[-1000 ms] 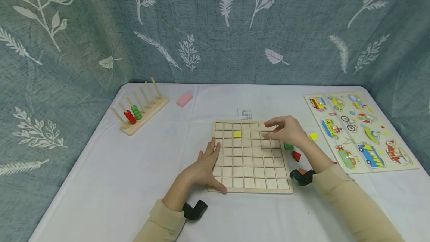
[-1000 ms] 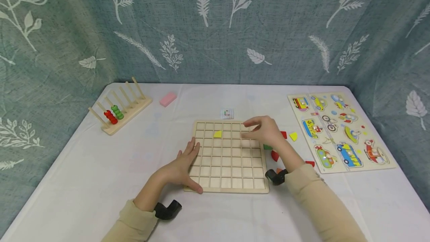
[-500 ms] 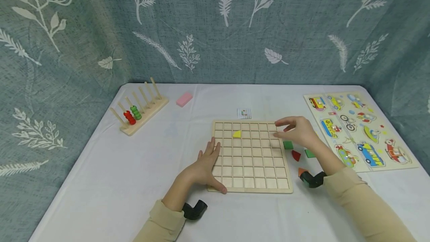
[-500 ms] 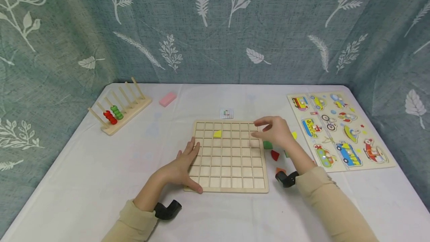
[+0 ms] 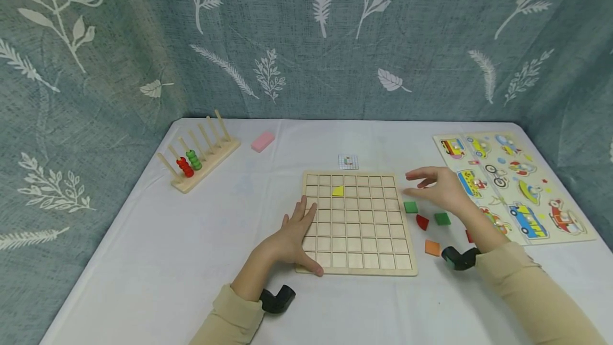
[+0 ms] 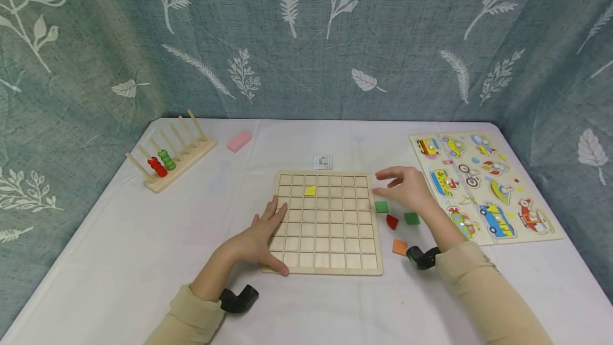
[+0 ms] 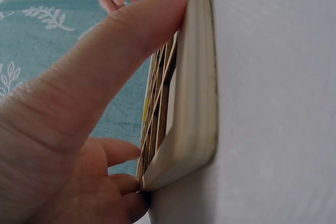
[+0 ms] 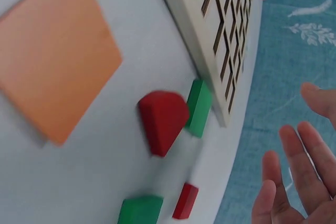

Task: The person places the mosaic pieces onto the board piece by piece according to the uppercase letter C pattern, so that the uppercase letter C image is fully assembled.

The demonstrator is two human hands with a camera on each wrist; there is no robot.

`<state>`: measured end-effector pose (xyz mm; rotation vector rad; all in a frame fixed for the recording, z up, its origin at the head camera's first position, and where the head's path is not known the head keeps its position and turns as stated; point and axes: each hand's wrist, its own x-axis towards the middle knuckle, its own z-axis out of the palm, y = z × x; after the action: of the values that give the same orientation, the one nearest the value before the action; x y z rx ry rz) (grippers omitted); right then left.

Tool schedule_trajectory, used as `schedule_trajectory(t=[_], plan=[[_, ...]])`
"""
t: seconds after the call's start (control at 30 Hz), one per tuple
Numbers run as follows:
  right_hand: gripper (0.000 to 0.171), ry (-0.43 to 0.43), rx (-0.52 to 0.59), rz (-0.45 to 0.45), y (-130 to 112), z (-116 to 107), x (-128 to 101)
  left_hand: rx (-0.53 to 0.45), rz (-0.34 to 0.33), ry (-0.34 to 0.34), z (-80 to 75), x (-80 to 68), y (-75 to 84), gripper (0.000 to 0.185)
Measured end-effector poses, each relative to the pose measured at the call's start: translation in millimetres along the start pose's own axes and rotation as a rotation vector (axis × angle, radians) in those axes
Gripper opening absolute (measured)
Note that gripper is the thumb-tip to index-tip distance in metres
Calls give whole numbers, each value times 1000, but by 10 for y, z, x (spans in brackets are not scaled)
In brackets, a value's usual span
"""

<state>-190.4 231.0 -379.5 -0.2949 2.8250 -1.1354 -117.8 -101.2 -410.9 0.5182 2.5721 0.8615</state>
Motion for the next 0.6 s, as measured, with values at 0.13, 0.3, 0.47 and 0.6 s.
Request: schedule_trajectory(t=[0.13,0.3,0.47,0.6], plan=[[42,3,-6,9,44,-44,-19,0,1,2,-3,-1,0,133],[41,2,-19,23,88,-92,-43,-1,3,2,-2,-1,1,132],[41,-4,-27,47,137,-118,-70,0,-1,-3,-1,-3,0,133],[43,-3,-39,70,190,-136,-85,4,2,-6,1,-3,-2,133]])
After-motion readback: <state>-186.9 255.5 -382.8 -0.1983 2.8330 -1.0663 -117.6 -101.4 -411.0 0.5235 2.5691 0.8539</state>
